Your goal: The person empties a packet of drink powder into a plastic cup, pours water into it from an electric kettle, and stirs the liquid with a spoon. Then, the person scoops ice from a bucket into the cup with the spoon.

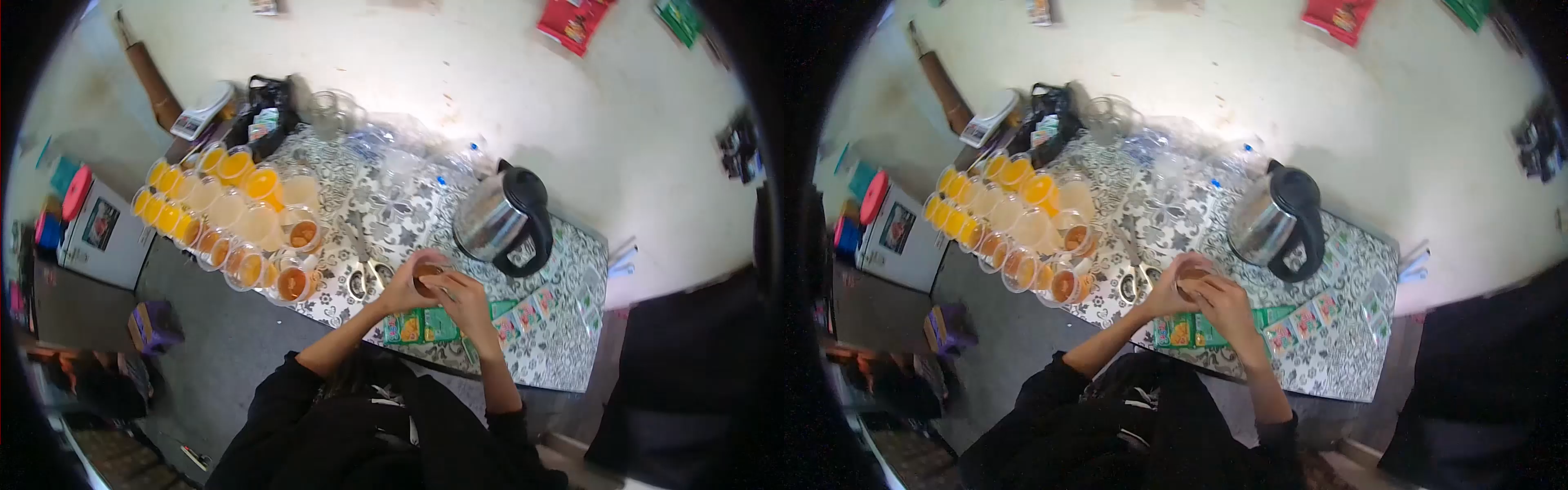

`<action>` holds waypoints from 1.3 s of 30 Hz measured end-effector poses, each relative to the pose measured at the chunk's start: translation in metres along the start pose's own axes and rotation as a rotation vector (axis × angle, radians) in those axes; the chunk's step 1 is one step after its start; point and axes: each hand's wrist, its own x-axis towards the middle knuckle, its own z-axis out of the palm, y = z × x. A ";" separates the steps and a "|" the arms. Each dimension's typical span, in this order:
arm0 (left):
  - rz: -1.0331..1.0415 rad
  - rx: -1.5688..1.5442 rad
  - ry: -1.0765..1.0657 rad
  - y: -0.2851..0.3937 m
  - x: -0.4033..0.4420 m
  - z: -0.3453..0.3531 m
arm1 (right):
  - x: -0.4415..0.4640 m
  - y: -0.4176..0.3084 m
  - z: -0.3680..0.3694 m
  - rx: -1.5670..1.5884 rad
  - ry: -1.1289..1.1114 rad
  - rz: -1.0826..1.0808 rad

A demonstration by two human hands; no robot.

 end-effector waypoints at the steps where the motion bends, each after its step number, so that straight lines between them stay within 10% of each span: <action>1: 0.011 0.016 0.031 0.010 -0.004 0.001 | 0.011 -0.012 -0.006 0.010 -0.017 -0.031; 19: -0.117 0.099 0.324 0.199 -0.247 -0.133 | 0.039 -0.250 0.122 0.336 -0.707 -0.476; 39: -0.166 0.446 1.346 0.251 -0.483 -0.363 | 0.108 -0.437 0.414 0.643 -0.566 -0.954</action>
